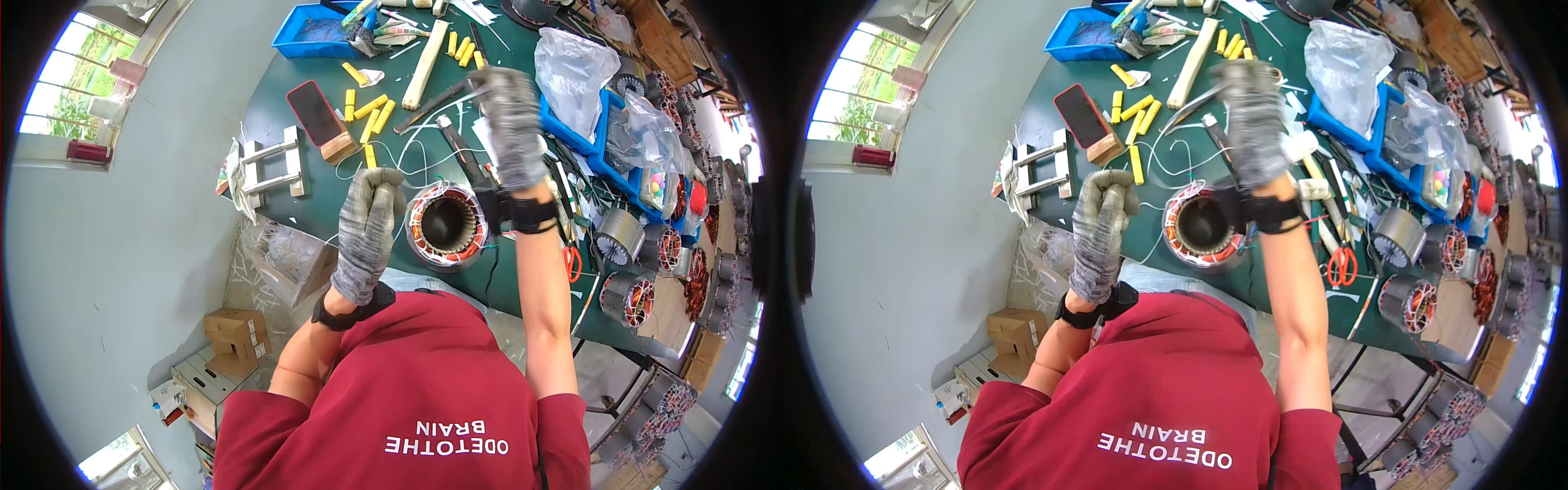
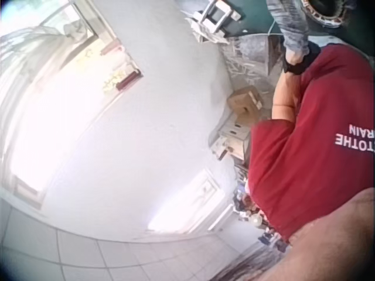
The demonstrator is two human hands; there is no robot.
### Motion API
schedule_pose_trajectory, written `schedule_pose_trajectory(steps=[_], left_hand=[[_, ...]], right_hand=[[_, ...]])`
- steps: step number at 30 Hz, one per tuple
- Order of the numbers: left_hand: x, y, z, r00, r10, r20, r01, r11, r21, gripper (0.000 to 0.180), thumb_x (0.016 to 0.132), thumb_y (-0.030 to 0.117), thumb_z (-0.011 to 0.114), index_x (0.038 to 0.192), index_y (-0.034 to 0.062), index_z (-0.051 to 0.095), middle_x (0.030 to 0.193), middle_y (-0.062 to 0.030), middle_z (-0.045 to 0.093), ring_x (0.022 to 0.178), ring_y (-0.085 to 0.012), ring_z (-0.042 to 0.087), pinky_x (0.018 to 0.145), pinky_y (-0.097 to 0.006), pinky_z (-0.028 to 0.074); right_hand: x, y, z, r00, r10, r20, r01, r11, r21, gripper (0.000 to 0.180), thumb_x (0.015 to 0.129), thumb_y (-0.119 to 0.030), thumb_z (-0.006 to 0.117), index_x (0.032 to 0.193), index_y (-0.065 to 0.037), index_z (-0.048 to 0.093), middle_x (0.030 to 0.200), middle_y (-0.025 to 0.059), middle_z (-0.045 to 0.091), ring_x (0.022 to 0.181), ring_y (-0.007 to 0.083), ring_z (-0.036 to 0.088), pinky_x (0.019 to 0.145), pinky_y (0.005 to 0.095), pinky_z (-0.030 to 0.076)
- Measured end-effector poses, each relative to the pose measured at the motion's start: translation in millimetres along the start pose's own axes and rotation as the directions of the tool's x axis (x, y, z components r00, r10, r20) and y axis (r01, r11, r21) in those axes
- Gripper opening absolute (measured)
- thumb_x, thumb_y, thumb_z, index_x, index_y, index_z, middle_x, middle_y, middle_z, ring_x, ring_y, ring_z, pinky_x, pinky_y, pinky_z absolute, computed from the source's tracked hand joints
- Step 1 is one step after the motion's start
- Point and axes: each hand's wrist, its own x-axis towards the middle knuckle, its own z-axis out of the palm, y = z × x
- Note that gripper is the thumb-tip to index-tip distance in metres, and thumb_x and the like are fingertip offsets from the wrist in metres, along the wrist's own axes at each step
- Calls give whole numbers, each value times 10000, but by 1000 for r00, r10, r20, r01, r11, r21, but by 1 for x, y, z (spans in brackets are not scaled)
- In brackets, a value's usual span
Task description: Connecting and securing wires on a motor stator using thread and scissors.
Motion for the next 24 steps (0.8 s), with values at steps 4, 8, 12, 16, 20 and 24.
schedule_pose_trajectory(steps=[4, 8, 12, 16, 20, 24], left_hand=[[-8, 2, -8, 994, 57, 96, -71, 985, 159, 157, 920, 67, 377, 995, 11, 504, 830, -66, 525, 694, -97, 485, 666, -239, 424], [-21, 3, 7, 973, -75, 220, 95, 992, -84, 159, 922, 105, 382, 1036, 33, 466, 852, 5, 471, 712, -46, 405, 661, -189, 383], [-24, 3, 19, 963, -77, 260, 136, 966, -220, 135, 924, 87, 396, 1023, 26, 464, 862, -12, 491, 695, -33, 431, 654, -184, 415], [-21, 0, 22, 952, -13, 307, 76, 978, -196, 140, 923, 78, 414, 1038, 20, 470, 866, -16, 509, 715, -39, 467, 669, -195, 438], [-23, -8, 21, 943, -13, 331, 40, 997, -73, 159, 927, 61, 407, 1059, 6, 476, 876, -36, 536, 747, -65, 516, 687, -214, 454], [-25, -13, 19, 934, 38, 356, -28, 999, -32, 166, 927, 48, 400, 1064, -3, 479, 869, -43, 542, 750, -78, 528, 687, -220, 457]], right_hand=[[-37, -36, -21, 841, 538, 55, -491, 716, 497, 145, 931, -158, 431, 943, -24, 486, 789, 23, 515, 675, 59, 501, 714, 235, 485], [-97, -52, 0, 838, 509, 196, -529, 846, 68, 78, 817, -89, 575, 872, -33, 579, 815, 39, 548, 743, 117, 535, 697, 246, 449], [-111, -53, 5, 850, 516, 104, -527, 833, 168, 106, 789, -88, 613, 881, -36, 616, 882, 62, 558, 814, 129, 539, 733, 266, 447], [-107, -54, -3, 889, 456, 35, -457, 883, 107, 120, 763, -95, 643, 866, -33, 637, 871, 61, 566, 826, 149, 540, 748, 271, 441], [-111, -54, -4, 904, 427, -21, -424, 902, 80, 133, 735, -78, 665, 863, -39, 657, 872, 65, 587, 837, 165, 549, 759, 285, 440], [-113, -53, -2, 909, 415, 20, -414, 899, 144, 149, 727, -88, 680, 865, -39, 659, 865, 70, 594, 840, 171, 554, 762, 291, 441]])
